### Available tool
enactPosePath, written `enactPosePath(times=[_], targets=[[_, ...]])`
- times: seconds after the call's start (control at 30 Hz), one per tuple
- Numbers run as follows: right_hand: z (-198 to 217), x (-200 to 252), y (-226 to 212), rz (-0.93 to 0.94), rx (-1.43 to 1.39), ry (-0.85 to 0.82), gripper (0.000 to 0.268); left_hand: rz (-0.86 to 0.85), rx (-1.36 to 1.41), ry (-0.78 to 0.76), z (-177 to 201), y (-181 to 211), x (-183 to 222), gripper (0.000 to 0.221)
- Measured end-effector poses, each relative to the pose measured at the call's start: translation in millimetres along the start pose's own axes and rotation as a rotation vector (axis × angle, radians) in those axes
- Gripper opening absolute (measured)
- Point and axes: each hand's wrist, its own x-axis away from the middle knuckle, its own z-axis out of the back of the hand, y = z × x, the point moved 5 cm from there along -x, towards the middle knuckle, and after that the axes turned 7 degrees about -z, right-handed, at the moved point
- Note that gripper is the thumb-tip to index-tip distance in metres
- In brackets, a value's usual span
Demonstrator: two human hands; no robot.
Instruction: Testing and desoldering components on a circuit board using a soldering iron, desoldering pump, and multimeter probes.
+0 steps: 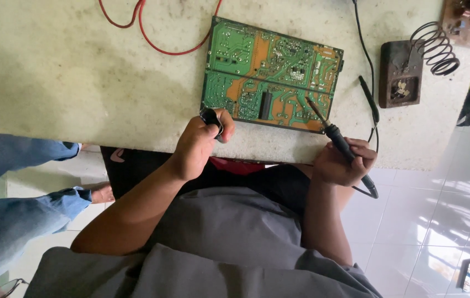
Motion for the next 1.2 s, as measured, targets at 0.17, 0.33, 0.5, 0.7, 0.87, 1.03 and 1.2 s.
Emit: enactPosePath(times=[0.17,0.33,0.5,0.7,0.87,1.03,1.2], targets=[[3.6,0.4,0.9,0.003,0.001,0.015,0.018,-0.061,-0.198,-0.044,2.9,27.6,4.5,0.02],[-0.4,2.8,-0.4,0.021,0.0,0.038,0.018,-0.131,-0.52,-0.09,16.7,55.2,9.8,0.013],[15.3,-0.1,8.4,0.026,0.028,-0.007,0.033,0.089,-0.303,0.226,34.9,51.4,17.6,0.021],[7.4,-0.3,6.6,0.017,0.103,-0.15,0.032,0.019,0.013,0.306,21.1,31.3,-5.5,0.018],[-5.3,-10.8,8.8,0.052,0.137,-0.214,0.019,-0.084,0.03,0.264,-3.8,19.3,-47.0,0.017],[5.7,-4.7,10.1,0.069,0.055,-0.156,0.016,-0.158,-0.017,0.24,-19.5,3.9,-73.7,0.014],[22.7,8.4,-3.5,0.142,0.112,-0.058,0.017,-0.129,-0.082,0.19,-36.5,-6.6,-80.2,0.013]])
